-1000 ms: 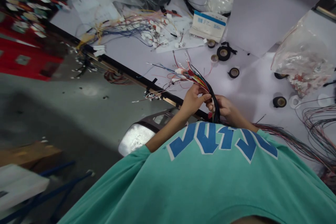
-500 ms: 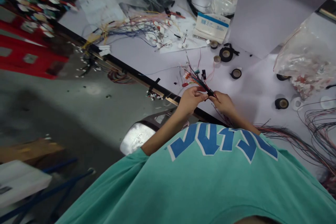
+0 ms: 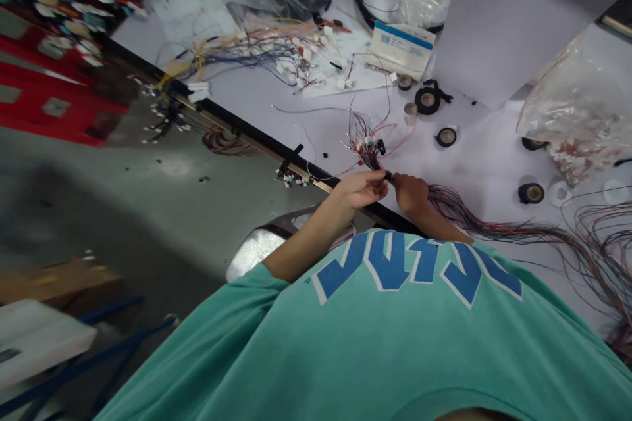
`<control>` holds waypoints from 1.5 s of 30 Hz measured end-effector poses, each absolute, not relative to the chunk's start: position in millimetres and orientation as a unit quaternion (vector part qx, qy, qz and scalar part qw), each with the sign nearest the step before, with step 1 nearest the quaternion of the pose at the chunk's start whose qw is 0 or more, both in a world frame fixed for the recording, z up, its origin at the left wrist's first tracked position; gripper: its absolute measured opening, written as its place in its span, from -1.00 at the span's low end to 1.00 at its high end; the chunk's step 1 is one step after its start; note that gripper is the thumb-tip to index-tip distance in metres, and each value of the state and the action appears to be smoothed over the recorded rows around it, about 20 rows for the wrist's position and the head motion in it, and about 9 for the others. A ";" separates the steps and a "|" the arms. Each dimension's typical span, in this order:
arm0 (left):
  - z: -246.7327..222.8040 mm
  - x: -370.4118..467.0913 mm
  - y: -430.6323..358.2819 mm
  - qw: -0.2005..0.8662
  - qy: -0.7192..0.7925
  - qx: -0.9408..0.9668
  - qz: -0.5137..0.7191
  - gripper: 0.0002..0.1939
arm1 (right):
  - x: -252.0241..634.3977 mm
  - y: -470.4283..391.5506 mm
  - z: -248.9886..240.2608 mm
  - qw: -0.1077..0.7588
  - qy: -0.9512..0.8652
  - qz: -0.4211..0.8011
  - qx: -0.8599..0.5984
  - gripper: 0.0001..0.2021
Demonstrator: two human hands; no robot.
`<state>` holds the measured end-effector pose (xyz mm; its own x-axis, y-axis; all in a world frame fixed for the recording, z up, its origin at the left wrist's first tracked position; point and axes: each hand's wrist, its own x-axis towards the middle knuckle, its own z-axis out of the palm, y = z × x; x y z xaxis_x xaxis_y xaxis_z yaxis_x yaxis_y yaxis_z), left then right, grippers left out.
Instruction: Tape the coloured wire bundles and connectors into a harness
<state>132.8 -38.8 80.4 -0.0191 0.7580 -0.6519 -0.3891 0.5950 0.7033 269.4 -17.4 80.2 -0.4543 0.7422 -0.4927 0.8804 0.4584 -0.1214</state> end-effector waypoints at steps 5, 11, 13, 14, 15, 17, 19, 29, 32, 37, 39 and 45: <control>69.8 131.1 -11.1 0.752 0.546 -0.023 0.368 -0.81 | 270.0 -13.6 69.3 0.191 0.840 -0.168 0.480 -0.61; 69.7 128.6 20.9 0.734 0.555 -0.122 0.371 -0.77 | 268.4 -13.1 56.0 0.189 0.855 -0.159 0.456 -0.61; 67.1 127.3 30.0 0.736 0.557 -0.118 0.368 -0.78 | 269.2 -12.4 51.4 0.185 0.861 -0.149 0.450 -0.63; 65.3 127.3 34.0 0.738 0.557 -0.114 0.364 -0.78 | 270.1 -11.4 49.4 0.183 0.864 -0.144 0.446 -0.64; 63.2 128.1 37.7 0.741 0.557 -0.107 0.360 -0.79 | 271.3 -10.0 47.5 0.182 0.868 -0.139 0.441 -0.64; 59.2 132.1 43.7 0.749 0.556 -0.087 0.350 -0.82 | 273.8 -5.8 43.9 0.180 0.874 -0.133 0.431 -0.63; 56.1 138.9 49.0 0.758 0.554 -0.067 0.337 -0.86 | 275.9 -0.8 39.7 0.176 0.878 -0.134 0.424 -0.63; 89.0 152.0 103.1 0.738 0.431 0.043 0.517 -0.92 | 275.1 -24.1 22.2 0.032 0.844 -0.342 0.413 -0.81; 108.1 141.2 97.6 0.751 0.416 0.114 0.499 -0.89 | 274.9 -26.3 21.0 0.029 0.845 -0.332 0.419 -0.76; 106.8 115.9 50.4 0.770 0.404 0.139 0.473 -0.94 | 275.4 -15.0 17.3 0.033 0.849 -0.306 0.430 -0.74; 95.7 104.7 32.0 0.760 0.431 0.111 0.473 -0.93 | 275.9 -11.9 15.5 0.041 0.852 -0.298 0.428 -0.76; 57.5 63.1 -12.7 0.682 0.535 0.047 0.497 -0.84 | 280.0 -8.7 12.2 0.095 0.872 -0.252 0.409 -0.88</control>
